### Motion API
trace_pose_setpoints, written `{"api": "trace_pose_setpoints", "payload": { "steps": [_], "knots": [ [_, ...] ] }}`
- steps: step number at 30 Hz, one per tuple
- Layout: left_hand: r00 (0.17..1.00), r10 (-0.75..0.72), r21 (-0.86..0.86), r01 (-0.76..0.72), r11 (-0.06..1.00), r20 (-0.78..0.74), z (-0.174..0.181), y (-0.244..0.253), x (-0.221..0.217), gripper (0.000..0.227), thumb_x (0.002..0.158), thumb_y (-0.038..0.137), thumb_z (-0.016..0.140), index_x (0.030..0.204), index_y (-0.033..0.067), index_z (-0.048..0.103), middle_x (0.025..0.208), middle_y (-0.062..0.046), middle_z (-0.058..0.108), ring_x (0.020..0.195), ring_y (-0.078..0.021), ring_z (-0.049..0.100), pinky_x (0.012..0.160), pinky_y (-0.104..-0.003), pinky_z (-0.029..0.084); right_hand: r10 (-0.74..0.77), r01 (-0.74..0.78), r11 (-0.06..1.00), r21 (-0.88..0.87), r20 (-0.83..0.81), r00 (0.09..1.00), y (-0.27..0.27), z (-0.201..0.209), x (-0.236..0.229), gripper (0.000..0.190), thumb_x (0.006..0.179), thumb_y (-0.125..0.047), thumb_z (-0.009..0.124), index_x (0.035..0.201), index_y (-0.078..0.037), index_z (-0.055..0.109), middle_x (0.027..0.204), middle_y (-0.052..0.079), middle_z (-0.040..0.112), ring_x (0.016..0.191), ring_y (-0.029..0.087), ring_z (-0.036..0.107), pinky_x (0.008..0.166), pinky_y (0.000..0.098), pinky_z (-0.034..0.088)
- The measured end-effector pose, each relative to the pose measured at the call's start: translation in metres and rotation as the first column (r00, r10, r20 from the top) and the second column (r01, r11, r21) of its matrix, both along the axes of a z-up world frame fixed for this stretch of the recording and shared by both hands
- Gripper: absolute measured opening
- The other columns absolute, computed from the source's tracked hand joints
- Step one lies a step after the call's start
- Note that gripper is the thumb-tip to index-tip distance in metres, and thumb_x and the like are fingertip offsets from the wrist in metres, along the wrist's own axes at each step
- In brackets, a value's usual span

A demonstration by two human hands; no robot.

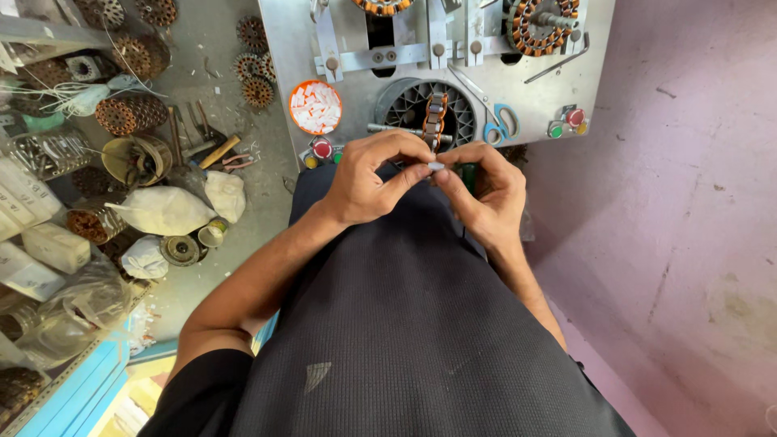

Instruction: The person inserts small white plastic pieces into the slots of a copper-wound motor stator using a green-handled screwdriver to push them in. The person then removes the stator from the machine and places it on the workbench.

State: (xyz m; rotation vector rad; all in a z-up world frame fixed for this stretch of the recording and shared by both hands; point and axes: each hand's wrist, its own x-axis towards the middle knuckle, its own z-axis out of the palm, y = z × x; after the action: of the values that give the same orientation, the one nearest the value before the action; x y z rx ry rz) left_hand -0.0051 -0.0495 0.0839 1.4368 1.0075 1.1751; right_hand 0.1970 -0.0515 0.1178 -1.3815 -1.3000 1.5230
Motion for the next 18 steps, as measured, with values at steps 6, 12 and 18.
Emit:
{"api": "trace_pose_setpoints", "payload": {
  "steps": [6,12,18],
  "knots": [
    [0.996,0.058,0.032,-0.056,0.998,-0.067,-0.005,0.0,0.003,0.012,0.094,-0.001,0.075,0.103,0.0023,0.067,0.103,-0.01,0.072,0.095,-0.0257,0.074,0.086,-0.033,0.059,-0.048,-0.051,0.95,0.309,0.304,0.951,-0.003,-0.002,-0.014,0.018,0.092,0.009,0.077,0.105,0.001,0.067,0.098,0.009,0.069,0.084,0.013,0.065,0.076,0.024,0.051],
    [0.997,-0.015,0.06,0.019,0.998,-0.077,-0.022,0.016,0.003,0.017,0.092,-0.004,0.075,0.104,0.0044,0.067,0.105,-0.008,0.069,0.1,-0.0252,0.07,0.085,-0.034,0.057,-0.189,-0.053,0.896,0.441,0.485,0.854,-0.001,-0.005,-0.029,0.018,0.093,0.008,0.078,0.104,-0.001,0.067,0.097,0.01,0.069,0.082,0.017,0.068,0.073,0.0266,0.053],
    [0.994,-0.096,0.01,0.096,0.995,0.048,-0.047,0.047,-0.008,0.042,0.086,0.009,0.068,0.127,0.0059,0.067,0.135,-0.01,0.062,0.129,-0.0295,0.058,0.116,-0.043,0.046,-0.313,0.059,0.899,0.433,0.544,0.779,0.001,-0.006,-0.037,0.017,0.093,0.007,0.081,0.103,0.0,0.069,0.093,0.007,0.071,0.076,0.013,0.065,0.069,0.0254,0.051]
  ]
}}
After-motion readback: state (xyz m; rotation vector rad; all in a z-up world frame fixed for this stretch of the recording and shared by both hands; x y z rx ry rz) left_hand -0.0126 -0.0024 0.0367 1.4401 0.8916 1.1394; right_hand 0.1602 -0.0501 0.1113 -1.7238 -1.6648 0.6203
